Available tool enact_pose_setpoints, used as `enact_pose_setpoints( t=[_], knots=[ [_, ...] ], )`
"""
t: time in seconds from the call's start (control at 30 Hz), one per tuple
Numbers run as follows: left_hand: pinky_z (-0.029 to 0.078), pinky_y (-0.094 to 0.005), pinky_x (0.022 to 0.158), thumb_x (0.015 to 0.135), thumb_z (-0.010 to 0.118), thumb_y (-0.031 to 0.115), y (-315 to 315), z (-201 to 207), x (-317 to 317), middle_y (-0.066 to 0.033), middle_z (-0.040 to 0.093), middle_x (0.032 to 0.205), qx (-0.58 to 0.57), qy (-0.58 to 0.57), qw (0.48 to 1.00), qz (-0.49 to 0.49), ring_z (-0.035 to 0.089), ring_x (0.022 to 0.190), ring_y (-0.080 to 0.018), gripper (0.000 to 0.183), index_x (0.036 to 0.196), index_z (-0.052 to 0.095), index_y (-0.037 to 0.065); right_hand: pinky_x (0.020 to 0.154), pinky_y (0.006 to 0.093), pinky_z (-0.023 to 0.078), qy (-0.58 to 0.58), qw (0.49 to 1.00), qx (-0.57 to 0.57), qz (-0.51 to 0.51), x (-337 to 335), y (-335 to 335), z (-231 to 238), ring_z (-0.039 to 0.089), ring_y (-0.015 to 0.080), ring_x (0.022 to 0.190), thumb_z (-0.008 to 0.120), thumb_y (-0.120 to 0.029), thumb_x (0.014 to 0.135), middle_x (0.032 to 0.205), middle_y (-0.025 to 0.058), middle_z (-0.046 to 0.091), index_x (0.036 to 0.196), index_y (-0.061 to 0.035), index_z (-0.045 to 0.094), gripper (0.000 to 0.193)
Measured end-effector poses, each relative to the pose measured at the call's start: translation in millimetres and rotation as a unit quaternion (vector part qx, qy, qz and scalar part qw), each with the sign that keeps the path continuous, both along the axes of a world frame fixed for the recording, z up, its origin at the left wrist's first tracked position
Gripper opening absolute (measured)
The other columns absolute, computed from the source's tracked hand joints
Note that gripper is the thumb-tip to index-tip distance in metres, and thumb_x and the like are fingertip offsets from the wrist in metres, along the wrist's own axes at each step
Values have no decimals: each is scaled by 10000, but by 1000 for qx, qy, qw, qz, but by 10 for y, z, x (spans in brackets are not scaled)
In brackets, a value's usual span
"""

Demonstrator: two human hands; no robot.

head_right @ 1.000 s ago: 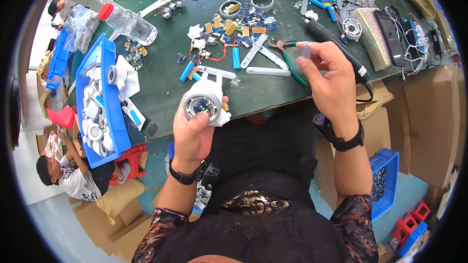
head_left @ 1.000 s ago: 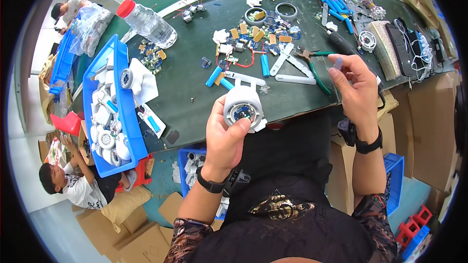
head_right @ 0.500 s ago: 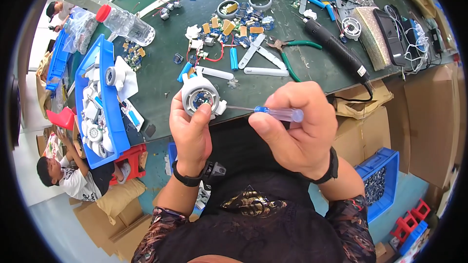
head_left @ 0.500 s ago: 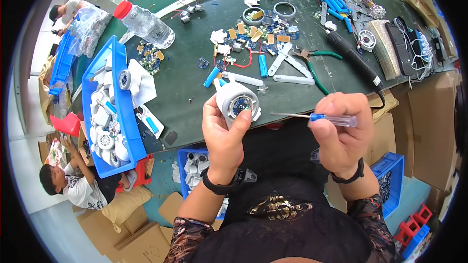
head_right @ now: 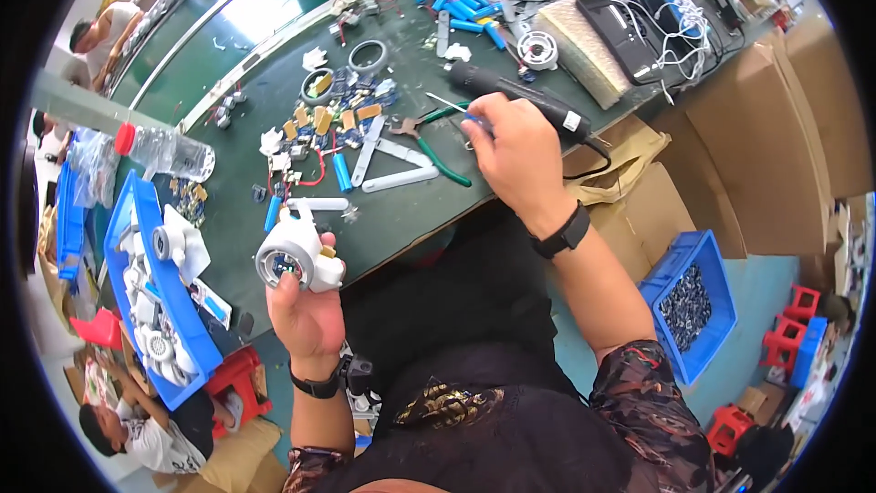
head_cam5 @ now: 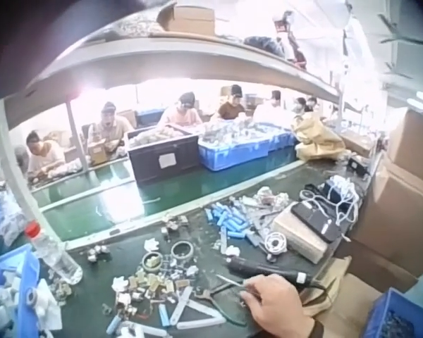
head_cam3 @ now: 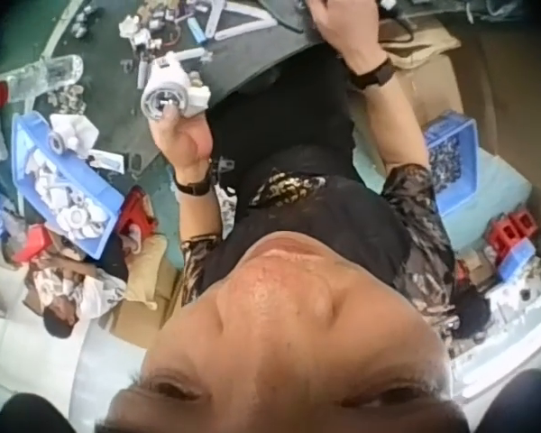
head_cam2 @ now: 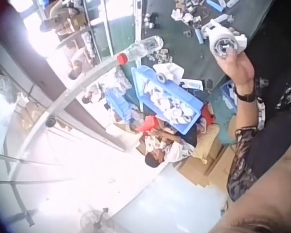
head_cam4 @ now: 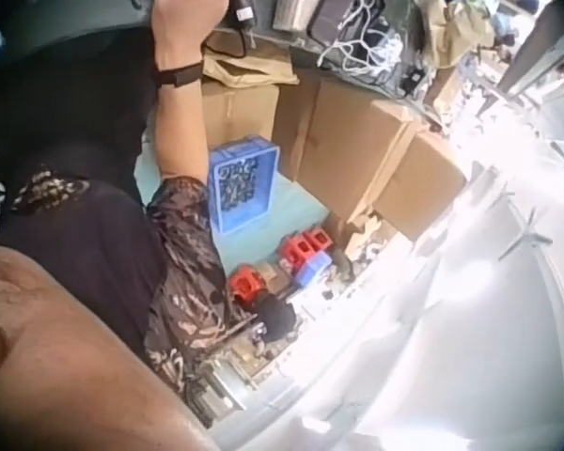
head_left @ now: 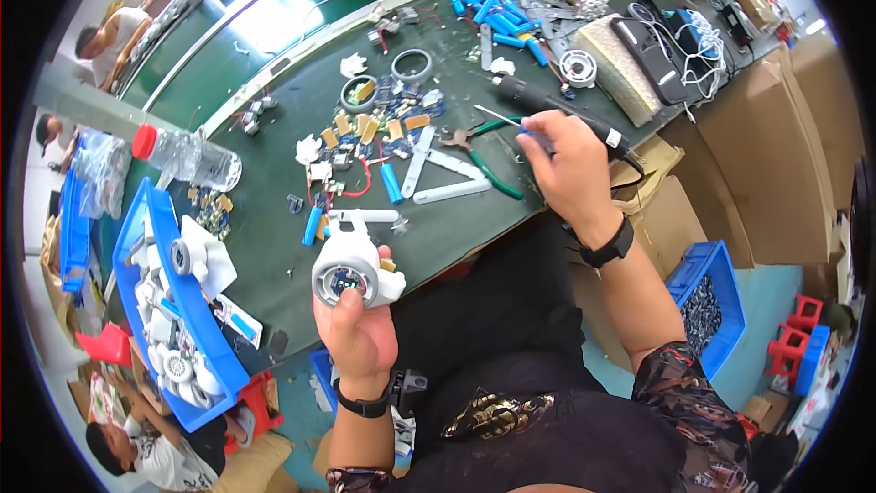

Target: The person is assembling electronic components for a dome-shaped camera or sensor device at a factory workbench, using an electric screwdriver and manual placement.

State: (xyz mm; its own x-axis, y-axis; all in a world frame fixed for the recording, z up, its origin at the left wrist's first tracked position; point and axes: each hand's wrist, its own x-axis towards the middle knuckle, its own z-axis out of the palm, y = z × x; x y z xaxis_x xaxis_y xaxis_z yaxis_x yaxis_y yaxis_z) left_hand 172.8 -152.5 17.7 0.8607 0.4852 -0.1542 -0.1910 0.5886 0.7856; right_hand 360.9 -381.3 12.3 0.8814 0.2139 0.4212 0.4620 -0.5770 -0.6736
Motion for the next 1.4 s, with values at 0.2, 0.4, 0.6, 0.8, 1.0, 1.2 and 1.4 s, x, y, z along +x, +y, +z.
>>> enact_pose_setpoints(
  t=[0.2,0.4,0.6,0.8,1.0,1.2,1.4],
  knots=[
    [559,-428,914,797,764,300,-89,-22,8,-162,624,1260,-56,7,997,-52,645,1146,-346,755,1409,463,-23,913,435,480,-150,977,-137,-59,-25,-362,161,609,349,1025,789,-142,792,1087,134,686,1138,-48,668,379],
    [596,-438,864,790,778,315,-137,-21,53,-184,634,1248,-57,-11,990,-125,652,1150,-356,760,1394,467,-27,914,431,482,-41,968,-242,-49,308,-879,42,590,351,1057,782,-163,790,1075,140,637,1251,-66,603,504],
    [584,-507,944,713,885,300,-194,28,83,-217,409,1521,-106,-24,971,-215,602,1221,-431,912,1434,406,10,916,435,486,-112,972,-207,-22,170,-851,223,587,371,1061,755,-113,802,1100,168,621,1267,-63,581,499],
    [581,-510,952,663,942,293,-413,219,299,-204,362,1544,-102,-130,937,-307,584,1245,-440,934,1401,445,9,883,428,491,-24,985,-101,141,-434,-653,830,602,372,985,770,-147,790,1118,159,613,1320,-46,572,575],
    [618,-540,883,746,884,374,-487,175,175,-228,310,1533,-70,-145,922,-353,549,1277,-460,972,1489,329,86,861,408,491,-96,947,-213,222,-567,-349,883,620,325,984,800,-186,726,1097,120,625,1329,-67,579,653],
    [612,-549,902,716,914,294,-526,128,255,-142,169,1629,-170,-213,919,-284,535,1305,-424,966,1503,376,136,913,461,475,-248,942,-192,118,-711,-115,704,613,263,1080,811,-211,715,1174,78,631,1208,-166,685,511],
    [568,-564,950,870,712,426,-465,157,277,-136,128,1661,-280,-236,911,-188,492,1367,-382,864,1576,255,226,655,349,459,-111,960,149,211,-1368,-20,21,588,213,765,752,-122,826,932,51,673,964,-109,717,143]
  ],
)
